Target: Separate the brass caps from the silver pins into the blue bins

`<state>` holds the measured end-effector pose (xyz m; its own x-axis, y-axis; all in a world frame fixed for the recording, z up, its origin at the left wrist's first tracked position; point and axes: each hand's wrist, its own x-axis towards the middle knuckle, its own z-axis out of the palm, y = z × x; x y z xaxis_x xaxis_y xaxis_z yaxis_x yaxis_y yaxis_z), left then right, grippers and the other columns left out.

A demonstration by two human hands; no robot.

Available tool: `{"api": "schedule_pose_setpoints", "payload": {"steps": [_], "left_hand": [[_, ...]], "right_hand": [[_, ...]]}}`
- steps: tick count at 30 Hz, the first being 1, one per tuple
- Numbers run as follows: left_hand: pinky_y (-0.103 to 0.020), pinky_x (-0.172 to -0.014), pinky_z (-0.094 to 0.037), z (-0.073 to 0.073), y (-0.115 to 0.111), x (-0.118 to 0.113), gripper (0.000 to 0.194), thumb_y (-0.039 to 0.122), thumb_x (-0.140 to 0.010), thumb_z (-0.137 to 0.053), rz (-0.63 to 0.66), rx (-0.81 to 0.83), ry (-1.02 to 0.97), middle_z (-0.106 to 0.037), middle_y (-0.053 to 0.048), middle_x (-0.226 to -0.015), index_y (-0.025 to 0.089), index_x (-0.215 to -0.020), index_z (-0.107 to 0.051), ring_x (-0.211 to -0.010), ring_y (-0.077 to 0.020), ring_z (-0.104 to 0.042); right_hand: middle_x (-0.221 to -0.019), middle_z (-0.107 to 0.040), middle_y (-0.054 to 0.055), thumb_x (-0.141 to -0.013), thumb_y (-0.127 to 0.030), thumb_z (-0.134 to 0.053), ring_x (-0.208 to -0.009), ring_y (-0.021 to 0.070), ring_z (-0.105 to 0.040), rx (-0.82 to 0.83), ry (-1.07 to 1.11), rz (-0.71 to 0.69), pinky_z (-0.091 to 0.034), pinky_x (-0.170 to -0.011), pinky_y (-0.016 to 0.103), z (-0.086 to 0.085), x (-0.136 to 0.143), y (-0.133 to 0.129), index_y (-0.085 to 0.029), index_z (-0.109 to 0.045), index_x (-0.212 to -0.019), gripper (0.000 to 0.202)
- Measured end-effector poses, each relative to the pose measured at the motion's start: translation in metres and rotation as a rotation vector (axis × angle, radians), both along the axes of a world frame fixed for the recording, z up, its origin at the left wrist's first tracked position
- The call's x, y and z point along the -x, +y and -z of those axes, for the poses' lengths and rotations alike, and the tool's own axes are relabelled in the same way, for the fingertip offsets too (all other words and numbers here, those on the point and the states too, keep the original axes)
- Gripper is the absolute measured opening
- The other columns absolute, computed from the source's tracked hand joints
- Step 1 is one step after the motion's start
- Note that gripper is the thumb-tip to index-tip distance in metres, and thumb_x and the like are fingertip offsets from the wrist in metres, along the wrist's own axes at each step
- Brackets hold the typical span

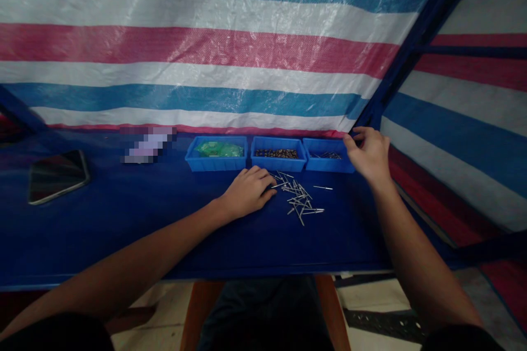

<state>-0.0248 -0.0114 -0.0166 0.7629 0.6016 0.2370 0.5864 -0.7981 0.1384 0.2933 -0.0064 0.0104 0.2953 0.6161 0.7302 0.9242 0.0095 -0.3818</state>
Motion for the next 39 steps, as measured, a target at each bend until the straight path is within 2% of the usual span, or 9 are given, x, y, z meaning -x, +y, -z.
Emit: {"api": "schedule_pose_setpoints", "payload": {"steps": [5,12,15,18,25,28,35,37,39], "left_hand": [[-0.038,-0.084,-0.045,0.0,0.002,-0.001,0.014,0.024,-0.093,-0.053,-0.087,0.046,-0.024,-0.064,-0.007,-0.097,0.016,-0.089,-0.064,-0.093,-0.023,-0.055],[-0.038,-0.083,-0.046,0.012,0.014,-0.002,0.018,0.022,-0.095,-0.045,-0.115,0.112,-0.287,-0.062,-0.007,-0.087,0.016,-0.086,-0.058,-0.085,-0.0215,-0.055],[-0.038,-0.082,-0.046,0.013,0.014,-0.004,0.02,0.021,-0.096,-0.041,-0.072,0.127,-0.355,-0.06,-0.006,-0.084,0.017,-0.083,-0.056,-0.084,-0.021,-0.054],[-0.037,-0.082,-0.046,0.01,0.009,-0.005,0.023,0.021,-0.097,-0.038,-0.045,0.145,-0.376,-0.06,-0.006,-0.084,0.017,-0.082,-0.054,-0.085,-0.0207,-0.054],[-0.033,-0.082,-0.044,0.003,0.003,-0.003,0.026,0.028,-0.099,-0.039,0.056,0.156,-0.409,-0.063,-0.004,-0.084,0.018,-0.086,-0.059,-0.084,-0.0187,-0.055],[-0.032,-0.079,-0.044,0.002,0.003,-0.002,0.023,0.03,-0.097,-0.044,0.06,0.133,-0.39,-0.063,-0.002,-0.08,0.019,-0.084,-0.059,-0.081,-0.0183,-0.055],[-0.032,-0.079,-0.044,-0.001,0.002,-0.001,0.03,0.029,-0.099,-0.038,0.036,0.156,-0.396,-0.067,-0.001,-0.08,0.02,-0.084,-0.063,-0.083,-0.0184,-0.056],[-0.033,-0.081,-0.044,0.0,0.002,-0.001,0.032,0.03,-0.1,-0.035,0.025,0.161,-0.368,-0.068,-0.001,-0.084,0.02,-0.089,-0.064,-0.084,-0.0187,-0.057],[-0.034,-0.085,-0.044,0.001,0.002,0.0,0.031,0.031,-0.1,-0.035,0.041,0.155,-0.328,-0.069,-0.003,-0.09,0.02,-0.098,-0.065,-0.088,-0.0192,-0.057]], "right_hand": [[-0.09,-0.066,0.009,-0.083,-0.043,-0.056,-0.099,0.0306,-0.052,0.033,-0.004,-0.157,-0.042,-0.088,0.047,0.004,0.044,-0.006,-0.021,-0.06,-0.106,0.033],[-0.087,-0.066,0.006,-0.085,-0.032,-0.062,-0.095,0.0264,-0.055,0.218,-0.137,-0.707,-0.043,-0.085,0.042,0.008,0.097,-0.024,-0.022,-0.059,-0.112,0.029],[-0.086,-0.065,0.005,-0.085,-0.029,-0.062,-0.095,0.0244,-0.054,0.3,-0.208,-0.829,-0.04,-0.083,0.039,0.01,0.108,-0.029,-0.021,-0.061,-0.105,0.021],[-0.082,-0.065,0.004,-0.088,-0.026,-0.058,-0.092,0.0226,-0.054,0.303,-0.25,-0.851,-0.037,-0.08,0.037,0.01,0.112,-0.032,-0.02,-0.062,-0.088,0.007],[-0.073,-0.061,0.003,-0.092,-0.027,-0.052,-0.08,0.0197,-0.051,0.237,-0.248,-0.799,-0.035,-0.075,0.035,0.003,0.112,-0.033,-0.02,-0.056,-0.074,0.02],[-0.071,-0.06,0.003,-0.092,-0.028,-0.051,-0.078,0.0193,-0.051,0.243,-0.23,-0.804,-0.036,-0.074,0.035,0.003,0.11,-0.032,-0.02,-0.056,-0.074,0.02],[-0.074,-0.062,0.002,-0.09,-0.023,-0.052,-0.074,0.0181,-0.053,0.237,-0.216,-0.923,-0.04,-0.073,0.035,-0.001,0.107,-0.033,-0.021,-0.058,-0.08,0.012],[-0.074,-0.062,0.002,-0.091,-0.025,-0.05,-0.075,0.0188,-0.054,0.197,-0.213,-0.878,-0.041,-0.074,0.035,-0.006,0.101,-0.032,-0.021,-0.059,-0.079,0.016],[-0.077,-0.064,0.004,-0.093,-0.028,-0.047,-0.078,0.0202,-0.056,0.107,-0.189,-0.749,-0.042,-0.076,0.036,-0.012,0.085,-0.03,-0.022,-0.06,-0.079,0.02]]}}
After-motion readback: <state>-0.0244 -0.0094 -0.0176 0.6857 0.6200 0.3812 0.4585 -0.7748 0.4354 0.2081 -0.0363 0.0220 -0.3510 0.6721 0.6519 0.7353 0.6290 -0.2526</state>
